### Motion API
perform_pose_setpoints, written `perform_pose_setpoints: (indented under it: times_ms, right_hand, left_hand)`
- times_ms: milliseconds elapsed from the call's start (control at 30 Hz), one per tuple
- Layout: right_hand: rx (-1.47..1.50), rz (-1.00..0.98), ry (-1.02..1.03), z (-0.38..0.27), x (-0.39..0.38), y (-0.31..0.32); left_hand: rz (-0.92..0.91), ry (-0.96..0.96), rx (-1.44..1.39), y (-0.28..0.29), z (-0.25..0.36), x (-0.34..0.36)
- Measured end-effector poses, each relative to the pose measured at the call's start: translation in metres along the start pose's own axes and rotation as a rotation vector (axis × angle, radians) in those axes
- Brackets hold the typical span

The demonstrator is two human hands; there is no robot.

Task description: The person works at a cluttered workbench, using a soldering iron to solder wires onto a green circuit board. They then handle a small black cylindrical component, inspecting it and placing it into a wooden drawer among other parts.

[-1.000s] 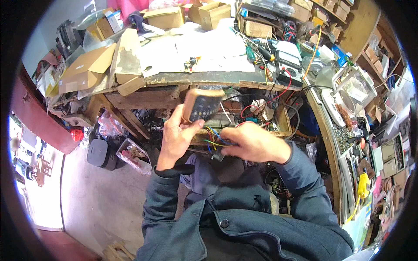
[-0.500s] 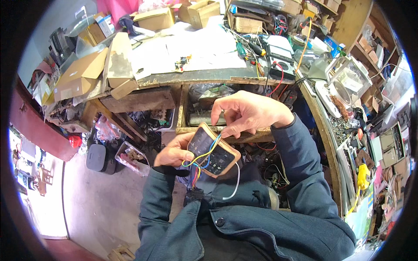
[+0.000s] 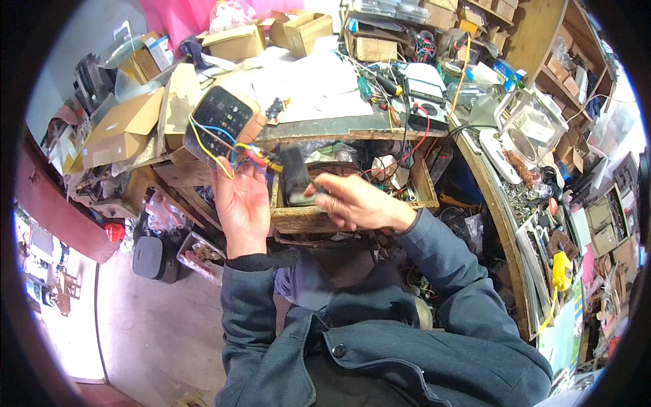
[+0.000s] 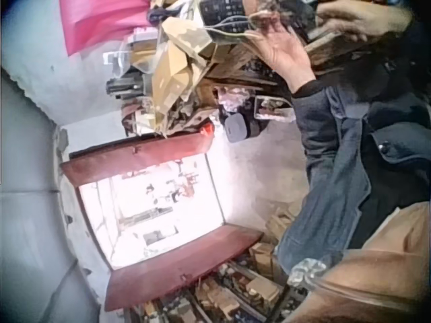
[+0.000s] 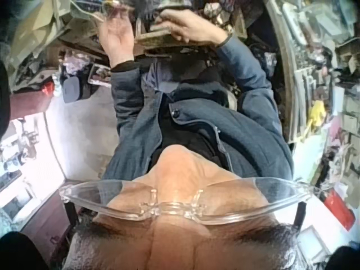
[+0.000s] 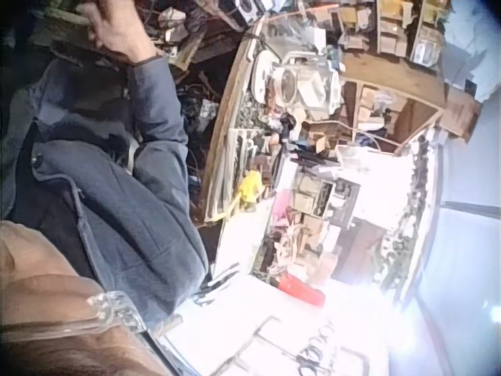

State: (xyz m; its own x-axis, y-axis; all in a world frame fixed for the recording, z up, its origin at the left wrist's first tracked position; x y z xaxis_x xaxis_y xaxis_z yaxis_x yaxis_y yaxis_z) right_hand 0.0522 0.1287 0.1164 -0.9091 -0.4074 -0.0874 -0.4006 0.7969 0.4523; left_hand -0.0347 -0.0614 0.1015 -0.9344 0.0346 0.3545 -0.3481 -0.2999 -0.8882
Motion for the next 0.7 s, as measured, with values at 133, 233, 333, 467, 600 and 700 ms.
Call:
perform_pose_setpoints:
  times_ms: [133, 233, 333, 467, 600, 700]
  right_hand:
    - [-0.520, 0.088, 0.316, -0.019, -0.012, -0.006]
    - [-0.796, 0.192, 0.352, -0.035, -0.014, 0.002]
    - [-0.945, 0.338, 0.455, -0.062, -0.030, 0.015]
    - [-1.110, 0.347, 0.547, -0.084, -0.032, 0.005]
    - [-1.115, 0.539, 0.818, -0.102, -0.036, 0.021]
    - [-0.922, 0.578, 0.811, -0.108, -0.022, 0.043]
  left_hand:
    - [0.143, -0.284, 0.519, -0.010, 0.023, -0.004]
    - [0.189, -0.317, 0.761, -0.008, 0.038, -0.007]
    - [0.163, -0.244, 0.956, -0.005, 0.045, -0.010]
    - [0.076, -0.172, 1.122, -0.017, 0.051, -0.020]
    - [-0.207, -0.208, 1.601, -0.041, 0.039, -0.024]
    - [-0.278, 0.348, 1.230, -0.012, 0.019, -0.034]
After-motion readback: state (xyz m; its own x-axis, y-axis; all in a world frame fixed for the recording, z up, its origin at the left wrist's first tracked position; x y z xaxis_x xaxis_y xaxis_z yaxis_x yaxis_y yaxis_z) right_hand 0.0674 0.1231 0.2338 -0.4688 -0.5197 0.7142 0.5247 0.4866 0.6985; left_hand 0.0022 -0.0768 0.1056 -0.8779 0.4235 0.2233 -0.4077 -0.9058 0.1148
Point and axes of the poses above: each hand's wrist, its own x-axis towards the middle knuckle, its own y-axis out of the back of the hand, z = x × y, the point moved 7 cm from there along x, towards the middle knuckle
